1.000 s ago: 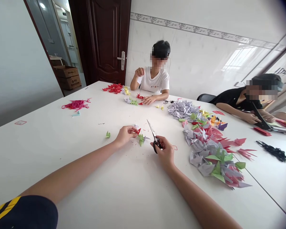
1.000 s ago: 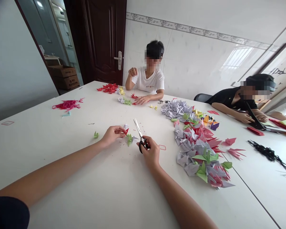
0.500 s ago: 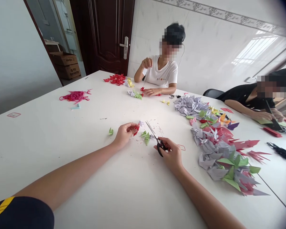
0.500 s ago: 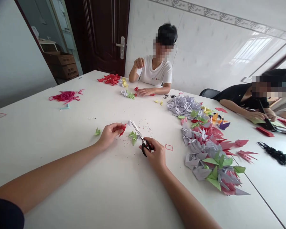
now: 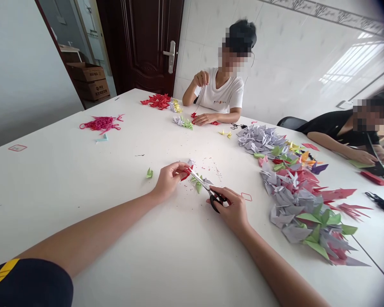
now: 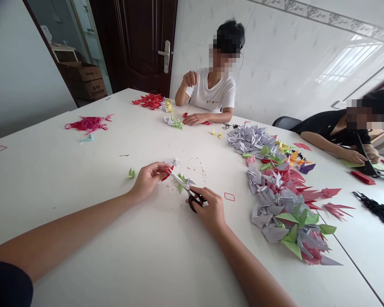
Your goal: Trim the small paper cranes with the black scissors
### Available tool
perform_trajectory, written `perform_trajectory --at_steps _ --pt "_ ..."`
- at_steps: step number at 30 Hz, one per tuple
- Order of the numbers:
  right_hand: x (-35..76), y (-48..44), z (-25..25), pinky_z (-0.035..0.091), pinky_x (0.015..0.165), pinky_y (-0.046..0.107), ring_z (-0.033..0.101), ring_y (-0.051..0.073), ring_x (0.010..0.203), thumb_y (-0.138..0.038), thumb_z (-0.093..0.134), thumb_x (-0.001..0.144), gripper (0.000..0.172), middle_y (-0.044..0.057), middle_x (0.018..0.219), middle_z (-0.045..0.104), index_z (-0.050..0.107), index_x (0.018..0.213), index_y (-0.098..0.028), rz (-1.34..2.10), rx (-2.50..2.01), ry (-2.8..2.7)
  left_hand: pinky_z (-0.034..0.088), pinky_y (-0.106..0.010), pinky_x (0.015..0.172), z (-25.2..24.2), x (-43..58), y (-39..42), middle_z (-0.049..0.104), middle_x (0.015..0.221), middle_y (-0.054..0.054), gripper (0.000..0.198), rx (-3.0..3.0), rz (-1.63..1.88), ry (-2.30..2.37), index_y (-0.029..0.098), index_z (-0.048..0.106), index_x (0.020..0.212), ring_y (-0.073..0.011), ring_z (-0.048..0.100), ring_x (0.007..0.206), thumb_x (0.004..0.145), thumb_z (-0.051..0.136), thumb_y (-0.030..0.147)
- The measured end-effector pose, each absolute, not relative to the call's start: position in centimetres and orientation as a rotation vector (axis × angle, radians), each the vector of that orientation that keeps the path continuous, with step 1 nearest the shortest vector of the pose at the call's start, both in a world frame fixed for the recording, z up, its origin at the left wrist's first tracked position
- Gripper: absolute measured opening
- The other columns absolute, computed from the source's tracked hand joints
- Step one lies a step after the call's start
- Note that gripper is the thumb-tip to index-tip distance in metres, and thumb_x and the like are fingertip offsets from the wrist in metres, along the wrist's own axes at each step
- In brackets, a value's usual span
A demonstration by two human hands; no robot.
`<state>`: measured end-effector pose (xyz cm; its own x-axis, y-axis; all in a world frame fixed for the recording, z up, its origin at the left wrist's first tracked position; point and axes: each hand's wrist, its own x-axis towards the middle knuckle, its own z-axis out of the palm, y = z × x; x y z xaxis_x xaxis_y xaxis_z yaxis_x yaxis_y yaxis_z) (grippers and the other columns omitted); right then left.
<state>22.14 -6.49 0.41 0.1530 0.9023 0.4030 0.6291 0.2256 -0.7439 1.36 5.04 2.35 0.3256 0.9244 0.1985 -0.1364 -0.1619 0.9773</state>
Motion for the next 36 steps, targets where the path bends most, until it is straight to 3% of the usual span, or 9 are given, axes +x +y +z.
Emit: perform_trajectory --at_steps 7,18,36 --pt "22.39 -6.57 0.28 0.052 0.062 0.028 0.059 0.015 0.066 -0.022 0.066 0.078 0.028 0.002 0.082 0.069 0.077 0.103 -0.025 0.362 -1.488 -1.583 0.057 -0.032 0.079 2.28 1.27 5.06 0.072 0.093 -0.007 0.016 1.385 1.127 0.743 0.016 0.07 0.087 -0.0155 0.067 0.08 0.077 0.069 0.029" --pt "22.34 -6.63 0.41 0.052 0.063 0.03 0.057 0.015 0.064 -0.025 0.066 0.079 0.028 0.002 0.081 0.069 0.076 0.105 -0.026 0.322 -1.489 -1.619 0.053 -0.03 0.07 1.73 1.12 5.51 0.064 0.068 -0.001 0.011 1.451 1.093 0.796 0.018 0.061 0.072 -0.014 0.063 0.067 0.076 0.066 0.027" --pt "22.83 -6.53 0.17 0.051 0.066 0.029 0.055 0.015 0.067 -0.019 0.064 0.074 0.033 0.003 0.087 0.071 0.077 0.103 -0.024 0.483 -1.53 -1.553 0.056 -0.033 0.07 1.85 1.12 5.56 0.07 0.074 -0.004 0.017 1.31 1.093 0.734 0.016 0.064 0.078 -0.0155 0.066 0.069 0.071 0.076 0.026"
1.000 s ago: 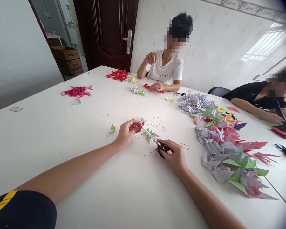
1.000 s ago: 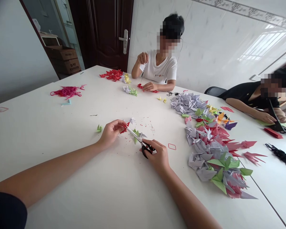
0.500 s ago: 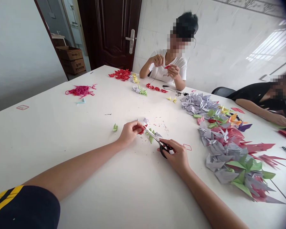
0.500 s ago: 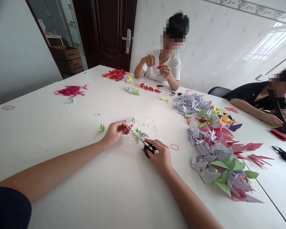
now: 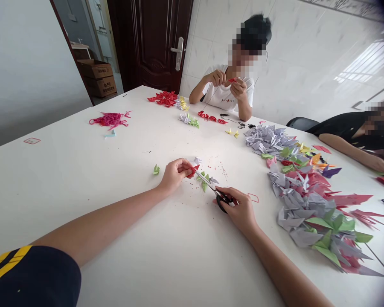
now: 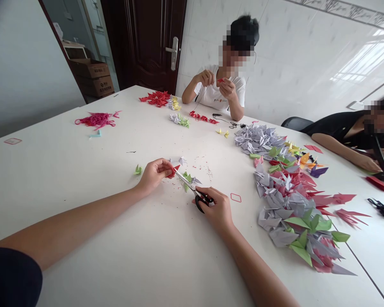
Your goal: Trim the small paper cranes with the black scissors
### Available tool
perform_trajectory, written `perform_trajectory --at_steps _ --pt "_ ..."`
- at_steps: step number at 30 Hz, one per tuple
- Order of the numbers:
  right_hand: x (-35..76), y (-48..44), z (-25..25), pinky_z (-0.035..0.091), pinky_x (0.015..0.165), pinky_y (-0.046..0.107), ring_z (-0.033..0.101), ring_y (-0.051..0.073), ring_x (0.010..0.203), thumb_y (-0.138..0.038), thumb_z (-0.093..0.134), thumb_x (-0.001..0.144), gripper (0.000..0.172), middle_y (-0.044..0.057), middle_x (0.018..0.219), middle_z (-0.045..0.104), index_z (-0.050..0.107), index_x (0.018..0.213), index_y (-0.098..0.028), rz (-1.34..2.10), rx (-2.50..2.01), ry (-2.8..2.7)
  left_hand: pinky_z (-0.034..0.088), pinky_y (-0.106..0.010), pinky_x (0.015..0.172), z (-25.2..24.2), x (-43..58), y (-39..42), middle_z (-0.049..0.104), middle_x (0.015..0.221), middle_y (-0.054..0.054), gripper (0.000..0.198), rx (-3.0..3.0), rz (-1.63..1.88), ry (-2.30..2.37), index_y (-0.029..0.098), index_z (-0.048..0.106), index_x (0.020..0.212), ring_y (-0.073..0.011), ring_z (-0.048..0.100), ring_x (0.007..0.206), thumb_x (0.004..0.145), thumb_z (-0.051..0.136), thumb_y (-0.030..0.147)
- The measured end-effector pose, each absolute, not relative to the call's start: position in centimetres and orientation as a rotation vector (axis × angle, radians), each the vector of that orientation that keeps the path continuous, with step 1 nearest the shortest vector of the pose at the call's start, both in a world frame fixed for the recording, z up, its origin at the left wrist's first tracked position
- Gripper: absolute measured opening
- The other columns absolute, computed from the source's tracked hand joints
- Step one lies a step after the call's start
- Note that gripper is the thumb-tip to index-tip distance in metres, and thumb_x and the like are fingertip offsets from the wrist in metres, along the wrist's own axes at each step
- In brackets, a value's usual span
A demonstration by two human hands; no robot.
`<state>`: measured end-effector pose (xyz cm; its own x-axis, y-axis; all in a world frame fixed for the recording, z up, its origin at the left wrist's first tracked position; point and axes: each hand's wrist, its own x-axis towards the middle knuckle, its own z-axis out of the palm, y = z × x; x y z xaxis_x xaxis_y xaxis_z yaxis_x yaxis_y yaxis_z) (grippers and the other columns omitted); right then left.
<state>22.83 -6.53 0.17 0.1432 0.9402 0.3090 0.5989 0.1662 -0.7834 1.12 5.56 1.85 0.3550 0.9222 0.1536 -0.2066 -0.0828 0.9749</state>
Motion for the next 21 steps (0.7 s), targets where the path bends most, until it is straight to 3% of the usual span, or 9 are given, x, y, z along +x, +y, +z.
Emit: perform_trajectory --at_steps 9,21 --pt "22.94 -6.54 0.36 0.05 0.063 0.027 0.053 0.014 0.064 -0.02 0.066 0.074 0.031 0.002 0.084 0.07 0.077 0.103 -0.024 0.474 -1.538 -1.606 0.056 -0.031 0.07 1.6 1.23 5.57 0.069 0.073 -0.002 0.013 1.301 1.131 0.739 0.015 0.065 0.077 -0.0144 0.066 0.068 0.071 0.074 0.023" --pt "22.89 -6.64 0.64 0.049 0.057 0.026 0.052 0.013 0.059 -0.021 0.067 0.077 0.028 0.001 0.079 0.069 0.078 0.103 -0.023 0.353 -1.534 -1.654 0.058 -0.032 0.075 1.42 1.32 5.54 0.073 0.083 -0.005 0.022 1.371 1.138 0.728 0.015 0.069 0.094 -0.0167 0.07 0.075 0.076 0.074 0.027"
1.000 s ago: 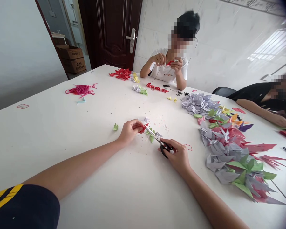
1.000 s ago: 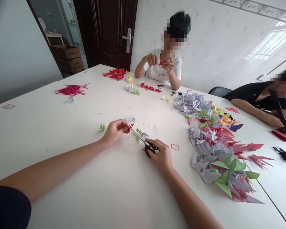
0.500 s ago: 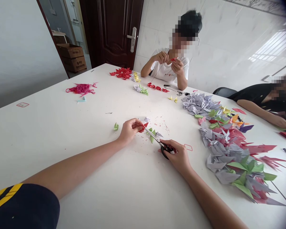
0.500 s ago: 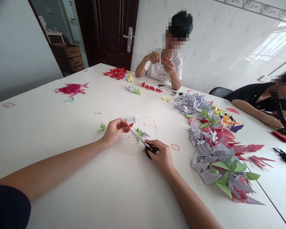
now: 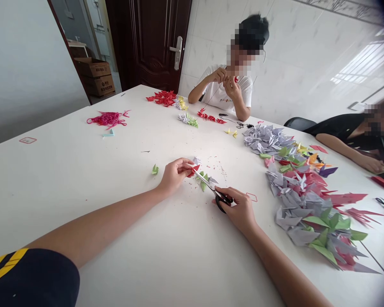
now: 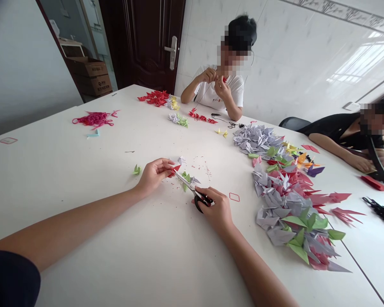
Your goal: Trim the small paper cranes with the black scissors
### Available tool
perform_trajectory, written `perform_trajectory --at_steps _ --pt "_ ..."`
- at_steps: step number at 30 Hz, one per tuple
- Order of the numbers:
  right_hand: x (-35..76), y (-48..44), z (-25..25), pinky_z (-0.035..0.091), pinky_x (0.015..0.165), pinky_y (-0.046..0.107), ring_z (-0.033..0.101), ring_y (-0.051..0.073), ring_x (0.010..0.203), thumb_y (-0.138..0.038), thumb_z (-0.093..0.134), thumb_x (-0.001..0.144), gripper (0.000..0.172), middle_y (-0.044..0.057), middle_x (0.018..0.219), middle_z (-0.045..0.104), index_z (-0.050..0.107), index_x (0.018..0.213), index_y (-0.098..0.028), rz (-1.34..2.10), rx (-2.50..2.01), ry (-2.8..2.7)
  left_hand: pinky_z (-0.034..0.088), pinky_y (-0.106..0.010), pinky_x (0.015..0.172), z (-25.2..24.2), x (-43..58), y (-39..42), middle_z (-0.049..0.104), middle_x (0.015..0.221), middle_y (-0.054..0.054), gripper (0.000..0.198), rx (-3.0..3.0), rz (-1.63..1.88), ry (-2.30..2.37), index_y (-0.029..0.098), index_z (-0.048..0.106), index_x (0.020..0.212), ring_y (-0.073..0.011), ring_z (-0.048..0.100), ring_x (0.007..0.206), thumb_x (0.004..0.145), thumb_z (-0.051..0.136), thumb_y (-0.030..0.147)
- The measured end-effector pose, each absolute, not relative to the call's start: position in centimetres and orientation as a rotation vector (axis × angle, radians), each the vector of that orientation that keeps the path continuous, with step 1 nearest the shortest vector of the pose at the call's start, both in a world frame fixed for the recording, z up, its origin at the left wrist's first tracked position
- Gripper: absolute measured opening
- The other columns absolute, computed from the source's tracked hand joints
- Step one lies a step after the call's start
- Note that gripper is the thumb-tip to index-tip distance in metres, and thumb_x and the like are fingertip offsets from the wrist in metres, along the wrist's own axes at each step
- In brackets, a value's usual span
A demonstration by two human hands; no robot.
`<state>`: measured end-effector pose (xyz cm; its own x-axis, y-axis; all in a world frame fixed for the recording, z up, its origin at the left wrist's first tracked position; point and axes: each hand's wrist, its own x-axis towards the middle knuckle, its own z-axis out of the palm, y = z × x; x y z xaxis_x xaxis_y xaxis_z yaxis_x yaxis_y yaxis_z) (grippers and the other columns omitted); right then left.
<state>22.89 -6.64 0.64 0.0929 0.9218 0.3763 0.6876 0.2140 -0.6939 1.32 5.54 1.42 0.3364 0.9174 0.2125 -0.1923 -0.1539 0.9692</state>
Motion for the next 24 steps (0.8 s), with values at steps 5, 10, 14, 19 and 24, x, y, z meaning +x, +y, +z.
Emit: perform_trajectory --at_steps 5,10,14,19,24 --pt "23.04 -6.63 0.63 0.048 0.057 0.026 0.051 0.012 0.059 -0.02 0.066 0.077 0.029 0.001 0.078 0.069 0.078 0.103 -0.023 0.336 -1.519 -1.671 0.059 -0.034 0.078 1.11 1.27 5.66 0.074 0.083 -0.005 0.032 1.389 1.147 0.719 0.016 0.067 0.106 -0.0174 0.071 0.078 0.078 0.074 0.029" --pt "23.46 -6.53 0.54 0.048 0.056 0.025 0.05 0.012 0.057 -0.02 0.066 0.077 0.028 0.001 0.077 0.068 0.077 0.102 -0.022 0.324 -1.501 -1.675 0.058 -0.031 0.078 0.95 1.22 5.73 0.075 0.094 -0.008 0.028 1.427 1.162 0.729 0.016 0.068 0.105 -0.0178 0.071 0.086 0.08 0.072 0.029" --pt "23.66 -6.49 0.53 0.049 0.057 0.026 0.051 0.012 0.057 -0.02 0.066 0.077 0.028 0.0 0.075 0.067 0.078 0.102 -0.022 0.317 -1.494 -1.683 0.057 -0.029 0.075 1.1 1.25 5.67 0.074 0.102 -0.01 0.026 1.45 1.157 0.759 0.016 0.069 0.104 -0.0177 0.071 0.087 0.081 0.071 0.028" --pt "23.67 -6.49 0.37 0.049 0.058 0.026 0.052 0.012 0.058 -0.02 0.065 0.077 0.029 0.001 0.078 0.069 0.077 0.103 -0.023 0.349 -1.504 -1.683 0.057 -0.028 0.076 1.39 1.34 5.4 0.071 0.117 -0.012 0.016 1.449 1.173 0.744 0.015 0.069 0.094 -0.0161 0.07 0.087 0.081 0.068 0.025" --pt "23.61 -6.49 0.37 0.049 0.058 0.025 0.053 0.013 0.061 -0.019 0.064 0.077 0.031 0.001 0.08 0.069 0.077 0.104 -0.023 0.392 -1.513 -1.68 0.058 -0.029 0.077 1.19 1.35 5.47 0.073 0.11 -0.01 0.021 1.442 1.172 0.749 0.016 0.069 0.097 -0.0171 0.071 0.087 0.08 0.071 0.028"
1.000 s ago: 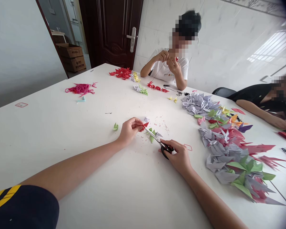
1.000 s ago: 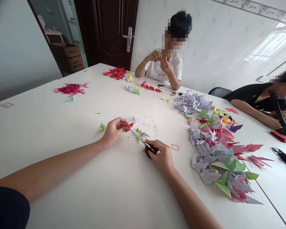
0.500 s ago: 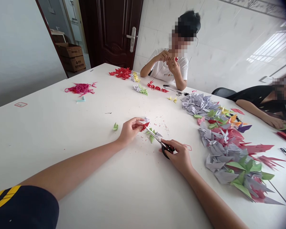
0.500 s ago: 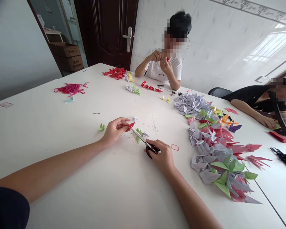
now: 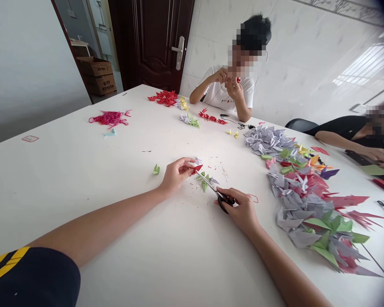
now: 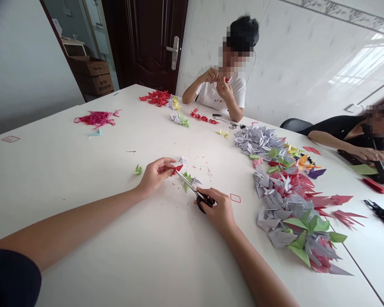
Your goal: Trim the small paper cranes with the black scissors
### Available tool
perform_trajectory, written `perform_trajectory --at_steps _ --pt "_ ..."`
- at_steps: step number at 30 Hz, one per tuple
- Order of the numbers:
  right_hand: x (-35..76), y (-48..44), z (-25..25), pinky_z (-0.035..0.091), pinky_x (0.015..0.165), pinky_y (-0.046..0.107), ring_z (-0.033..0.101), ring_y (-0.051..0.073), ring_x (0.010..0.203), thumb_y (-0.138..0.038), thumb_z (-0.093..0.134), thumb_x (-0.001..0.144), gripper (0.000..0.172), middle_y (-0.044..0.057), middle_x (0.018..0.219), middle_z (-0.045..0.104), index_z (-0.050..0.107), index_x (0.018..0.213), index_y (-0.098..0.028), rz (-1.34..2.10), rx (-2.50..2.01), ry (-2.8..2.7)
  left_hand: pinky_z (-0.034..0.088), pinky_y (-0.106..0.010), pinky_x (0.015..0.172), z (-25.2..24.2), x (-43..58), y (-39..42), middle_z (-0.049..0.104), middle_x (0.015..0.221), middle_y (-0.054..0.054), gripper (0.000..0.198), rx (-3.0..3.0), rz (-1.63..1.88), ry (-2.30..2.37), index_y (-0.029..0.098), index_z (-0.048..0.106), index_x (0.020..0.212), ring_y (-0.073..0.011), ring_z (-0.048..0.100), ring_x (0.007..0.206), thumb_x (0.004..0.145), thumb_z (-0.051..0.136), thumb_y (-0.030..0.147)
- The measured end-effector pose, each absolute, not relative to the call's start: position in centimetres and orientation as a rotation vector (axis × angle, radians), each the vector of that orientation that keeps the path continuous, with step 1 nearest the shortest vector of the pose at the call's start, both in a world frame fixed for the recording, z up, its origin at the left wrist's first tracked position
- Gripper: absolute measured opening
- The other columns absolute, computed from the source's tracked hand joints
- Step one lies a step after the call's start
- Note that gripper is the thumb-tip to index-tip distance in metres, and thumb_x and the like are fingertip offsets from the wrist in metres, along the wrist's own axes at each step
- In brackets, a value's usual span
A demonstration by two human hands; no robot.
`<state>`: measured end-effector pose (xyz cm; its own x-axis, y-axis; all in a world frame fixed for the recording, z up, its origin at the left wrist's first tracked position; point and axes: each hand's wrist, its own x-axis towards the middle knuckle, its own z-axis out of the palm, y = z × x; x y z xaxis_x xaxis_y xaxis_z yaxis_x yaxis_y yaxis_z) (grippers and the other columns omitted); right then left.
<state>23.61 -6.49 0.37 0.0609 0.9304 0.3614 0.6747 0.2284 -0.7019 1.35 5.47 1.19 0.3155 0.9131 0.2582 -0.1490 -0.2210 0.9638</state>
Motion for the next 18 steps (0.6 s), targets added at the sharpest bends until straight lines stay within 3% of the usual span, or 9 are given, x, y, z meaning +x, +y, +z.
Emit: perform_trajectory --at_steps 4,18 --pt "23.59 -6.48 0.44 0.049 0.058 0.026 0.053 0.013 0.061 -0.018 0.063 0.077 0.031 0.001 0.079 0.07 0.077 0.103 -0.023 0.39 -1.51 -1.678 0.058 -0.03 0.077 1.11 1.31 5.55 0.074 0.098 -0.009 0.029 1.429 1.159 0.747 0.017 0.069 0.105 -0.0188 0.071 0.087 0.08 0.072 0.031" --pt "23.53 -6.51 0.55 0.051 0.061 0.029 0.055 0.015 0.063 -0.017 0.059 0.074 0.035 0.003 0.08 0.071 0.077 0.103 -0.022 0.451 -1.52 -1.635 0.059 -0.031 0.08 0.89 1.25 5.63 0.074 0.1 -0.009 0.025 1.444 1.198 0.716 0.017 0.069 0.102 -0.0184 0.071 0.089 0.081 0.071 0.032"
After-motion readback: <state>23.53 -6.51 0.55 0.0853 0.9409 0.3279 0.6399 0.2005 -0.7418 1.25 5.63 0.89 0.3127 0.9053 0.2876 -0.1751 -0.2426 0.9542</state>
